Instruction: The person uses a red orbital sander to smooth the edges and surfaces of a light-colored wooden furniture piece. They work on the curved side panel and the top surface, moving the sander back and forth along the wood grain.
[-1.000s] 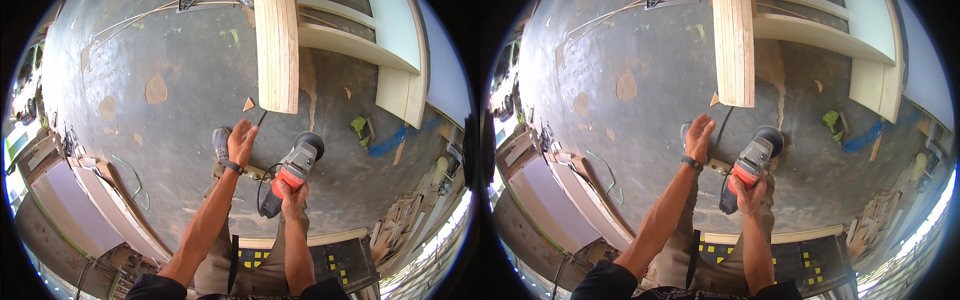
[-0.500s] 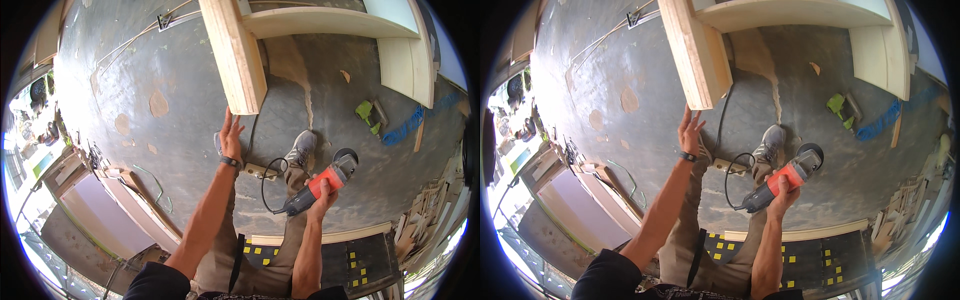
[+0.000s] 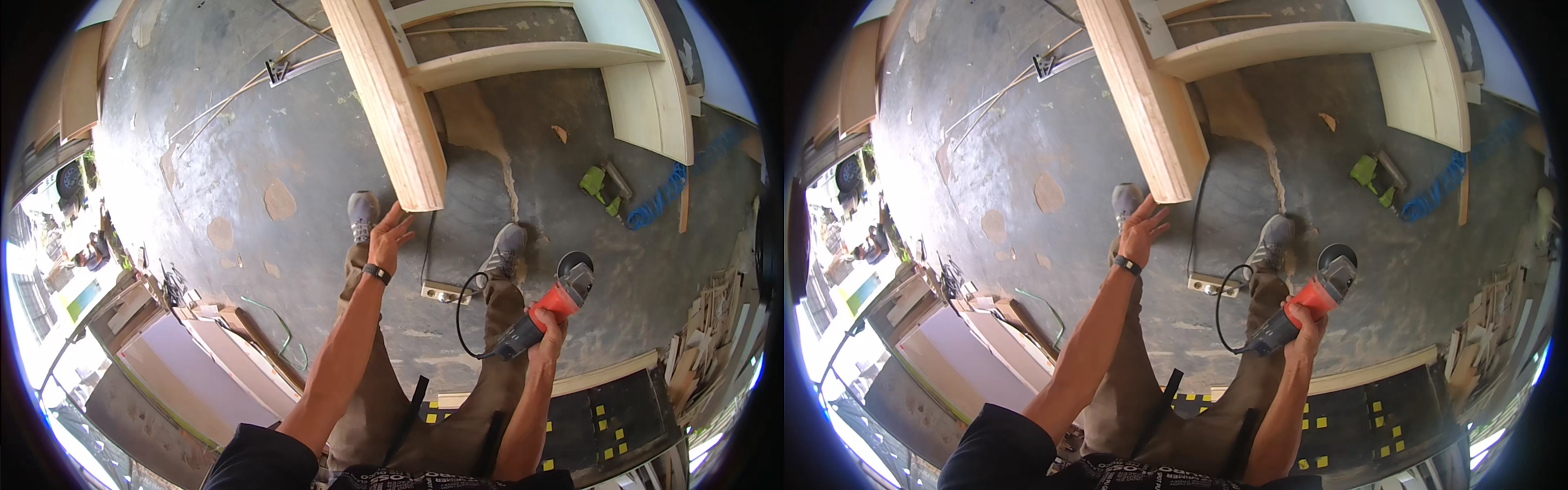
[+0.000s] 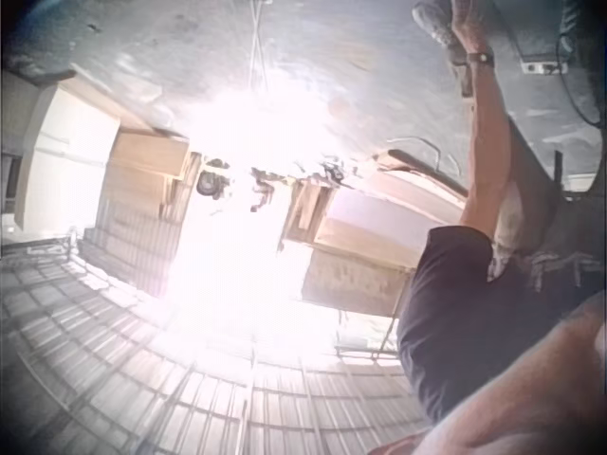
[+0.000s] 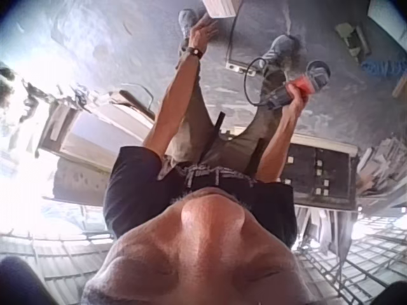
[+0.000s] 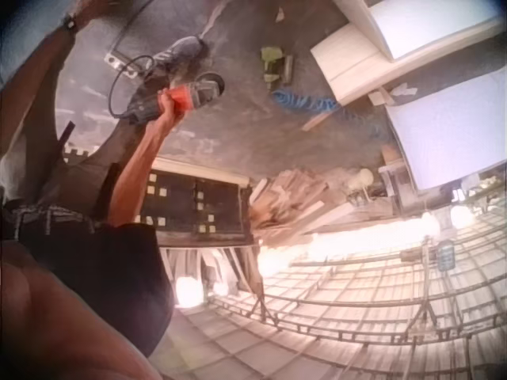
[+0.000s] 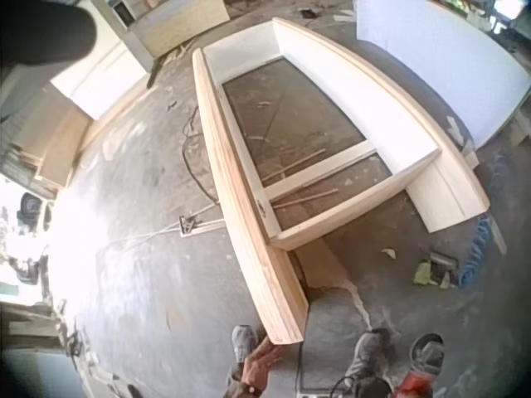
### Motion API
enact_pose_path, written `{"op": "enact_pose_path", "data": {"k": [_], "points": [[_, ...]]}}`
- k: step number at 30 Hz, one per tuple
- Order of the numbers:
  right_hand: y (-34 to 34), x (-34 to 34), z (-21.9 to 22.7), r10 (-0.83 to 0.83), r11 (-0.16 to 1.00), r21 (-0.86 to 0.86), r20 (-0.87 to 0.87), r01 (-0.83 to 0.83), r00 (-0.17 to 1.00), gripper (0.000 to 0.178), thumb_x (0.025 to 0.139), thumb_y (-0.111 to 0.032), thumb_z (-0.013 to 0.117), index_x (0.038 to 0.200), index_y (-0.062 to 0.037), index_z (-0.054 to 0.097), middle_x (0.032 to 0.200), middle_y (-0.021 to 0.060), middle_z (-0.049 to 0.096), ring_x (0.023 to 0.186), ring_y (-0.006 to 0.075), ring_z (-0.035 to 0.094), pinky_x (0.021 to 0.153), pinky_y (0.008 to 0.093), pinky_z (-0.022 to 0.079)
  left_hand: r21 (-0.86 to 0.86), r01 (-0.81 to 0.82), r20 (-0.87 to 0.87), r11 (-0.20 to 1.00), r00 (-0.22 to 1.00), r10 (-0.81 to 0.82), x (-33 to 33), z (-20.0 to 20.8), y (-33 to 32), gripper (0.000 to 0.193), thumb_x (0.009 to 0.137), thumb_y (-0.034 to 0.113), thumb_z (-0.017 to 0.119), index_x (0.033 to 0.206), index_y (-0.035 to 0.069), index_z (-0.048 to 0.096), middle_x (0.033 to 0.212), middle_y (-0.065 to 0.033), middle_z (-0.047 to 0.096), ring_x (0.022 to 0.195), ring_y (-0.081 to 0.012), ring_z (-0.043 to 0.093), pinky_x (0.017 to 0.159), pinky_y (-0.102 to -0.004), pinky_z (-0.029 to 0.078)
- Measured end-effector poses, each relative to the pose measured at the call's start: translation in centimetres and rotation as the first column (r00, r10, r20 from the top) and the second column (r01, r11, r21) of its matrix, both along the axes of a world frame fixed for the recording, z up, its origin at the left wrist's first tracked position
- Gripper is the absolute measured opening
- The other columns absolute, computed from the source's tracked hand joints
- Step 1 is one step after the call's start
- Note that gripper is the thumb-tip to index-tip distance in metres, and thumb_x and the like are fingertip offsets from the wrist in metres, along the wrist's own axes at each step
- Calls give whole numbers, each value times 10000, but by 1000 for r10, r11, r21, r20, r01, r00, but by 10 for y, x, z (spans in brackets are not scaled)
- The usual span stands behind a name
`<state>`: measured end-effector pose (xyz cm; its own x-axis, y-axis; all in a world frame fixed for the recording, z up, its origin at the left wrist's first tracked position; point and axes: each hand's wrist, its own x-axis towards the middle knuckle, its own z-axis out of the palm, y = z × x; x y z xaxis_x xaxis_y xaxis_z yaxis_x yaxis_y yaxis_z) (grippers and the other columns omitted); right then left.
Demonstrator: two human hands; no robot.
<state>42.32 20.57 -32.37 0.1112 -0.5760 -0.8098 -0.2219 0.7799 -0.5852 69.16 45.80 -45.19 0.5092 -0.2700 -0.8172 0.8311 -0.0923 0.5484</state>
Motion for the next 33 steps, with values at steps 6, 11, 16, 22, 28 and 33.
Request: {"op": "enact_pose_path", "data": {"k": [6,11,16,22,28,33], "points": [[95,53,30,-70,986,-154,-72,59,995,534,767,-80,831,1244,17,611,1021,123,683,841,256,730,784,408,630,41,482,6,875,876,-483,60,-10,86,605,1007,92,574,1598,40,459,1561,-130,565,1298,-286,655,1067,-401,514],[196,107,28,-260,959,-144,-112,243,959,551,814,-130,906,1257,-18,598,1003,102,698,772,243,733,692,384,635,225,536,-8,814,836,-548,184,5,182,543,980,156,650,1496,8,566,1345,-136,705,1138,-238,727,935,-360,551],[282,135,28,-354,924,-182,-71,337,932,661,733,-48,893,1319,5,589,1042,98,681,869,238,707,804,389,621,600,607,-49,521,679,-733,295,33,287,455,966,151,651,1392,-5,638,1203,-140,751,988,-221,761,802,-346,587],[342,166,31,-609,793,-73,-54,605,792,601,757,-56,792,1310,50,581,1049,124,657,861,265,721,799,379,607,840,524,83,141,133,-988,367,48,286,589,854,48,688,1432,6,588,1311,-221,670,1147,-353,691,962,-451,567],[423,186,2,-783,618,-97,19,781,622,539,788,-79,781,1267,43,567,993,123,651,756,276,734,706,387,623,840,493,527,227,-640,-560,373,56,75,963,793,100,797,1638,66,336,1595,-253,411,1472,-465,390,1221,-548,343],[511,247,-2,-890,456,-140,-69,879,451,518,826,-144,813,1238,25,550,952,129,649,713,269,727,658,385,630,921,366,386,132,-904,-184,346,68,-82,1289,661,302,976,1681,128,208,1694,-212,228,1553,-418,260,1253,-568,246]]}}
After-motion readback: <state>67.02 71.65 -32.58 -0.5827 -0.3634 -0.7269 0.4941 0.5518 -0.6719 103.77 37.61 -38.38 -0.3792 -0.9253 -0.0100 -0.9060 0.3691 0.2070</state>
